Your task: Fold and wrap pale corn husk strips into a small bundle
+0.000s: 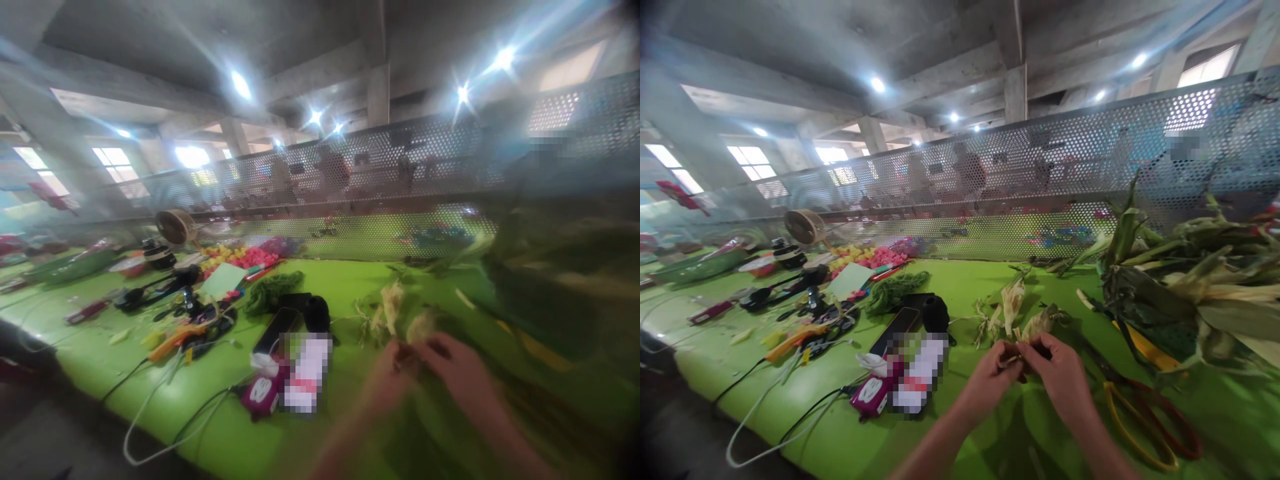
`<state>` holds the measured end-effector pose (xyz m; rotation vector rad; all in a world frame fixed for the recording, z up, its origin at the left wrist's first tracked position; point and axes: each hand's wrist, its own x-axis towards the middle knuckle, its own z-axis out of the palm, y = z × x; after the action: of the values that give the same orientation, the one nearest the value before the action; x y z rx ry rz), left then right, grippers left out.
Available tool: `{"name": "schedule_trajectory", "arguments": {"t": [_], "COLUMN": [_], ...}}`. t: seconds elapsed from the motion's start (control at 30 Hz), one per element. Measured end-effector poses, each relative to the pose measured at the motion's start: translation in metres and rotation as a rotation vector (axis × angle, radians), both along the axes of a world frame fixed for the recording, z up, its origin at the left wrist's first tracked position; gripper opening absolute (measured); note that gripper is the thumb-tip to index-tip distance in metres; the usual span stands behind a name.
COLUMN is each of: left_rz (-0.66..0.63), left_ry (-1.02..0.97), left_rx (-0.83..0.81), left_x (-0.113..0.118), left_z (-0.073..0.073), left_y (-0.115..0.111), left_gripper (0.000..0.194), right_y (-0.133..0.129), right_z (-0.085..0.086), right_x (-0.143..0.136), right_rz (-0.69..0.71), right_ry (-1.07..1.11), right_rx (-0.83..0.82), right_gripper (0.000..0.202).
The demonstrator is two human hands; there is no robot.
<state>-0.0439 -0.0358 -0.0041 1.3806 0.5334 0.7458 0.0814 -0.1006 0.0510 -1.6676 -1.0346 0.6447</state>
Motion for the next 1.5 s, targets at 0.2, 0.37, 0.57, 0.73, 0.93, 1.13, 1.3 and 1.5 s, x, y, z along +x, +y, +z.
{"name": "schedule_trajectory", "arguments": {"t": [0.2, 0.37, 0.57, 0.73, 0.93, 1.13, 1.3, 1.5], "left_rz": [0.126, 0.136, 0.159, 0.134, 0.131, 0.163, 0.151, 0.104], "left_ry": [-0.003, 0.014, -0.01, -0.014, -0.034, -0.032, -0.047, -0.01], "left_rx": [-0.011, 0.029, 0.134, 0.098, 0.06, 0.072, 0.046, 0.001], "left_x": [-0.001, -0.001, 0.0, 0.0, 0.001, 0.001, 0.002, -0.001], "left_z": [-0.006, -0.008, -0.004, 0.002, 0.007, 0.004, -0.001, -0.007], "left_y": [0.007, 0.009, 0.007, 0.003, -0.002, 0.0, 0.004, 0.01], "left_gripper": [0.026, 0.021, 0.01, 0.01, 0.017, 0.016, 0.011, 0.013], "right_y": [0.0, 0.002, 0.002, 0.002, 0.002, 0.007, 0.006, 0.001], "right_z": [0.006, 0.001, -0.001, -0.005, -0.005, -0.016, -0.017, -0.006], "right_x": [-0.003, 0.0, 0.0, 0.002, 0.002, 0.004, 0.005, 0.002], "right_rz": [-0.042, -0.063, -0.054, -0.069, -0.067, -0.083, 0.005, -0.045], "right_ry": [0.082, 0.057, 0.022, -0.023, -0.024, 0.091, 0.09, 0.016], "right_rx": [0.041, 0.066, 0.16, 0.186, 0.156, 0.196, 0.114, 0.123], "right_gripper": [0.026, 0.024, 0.021, 0.021, 0.023, 0.028, 0.026, 0.019]}}
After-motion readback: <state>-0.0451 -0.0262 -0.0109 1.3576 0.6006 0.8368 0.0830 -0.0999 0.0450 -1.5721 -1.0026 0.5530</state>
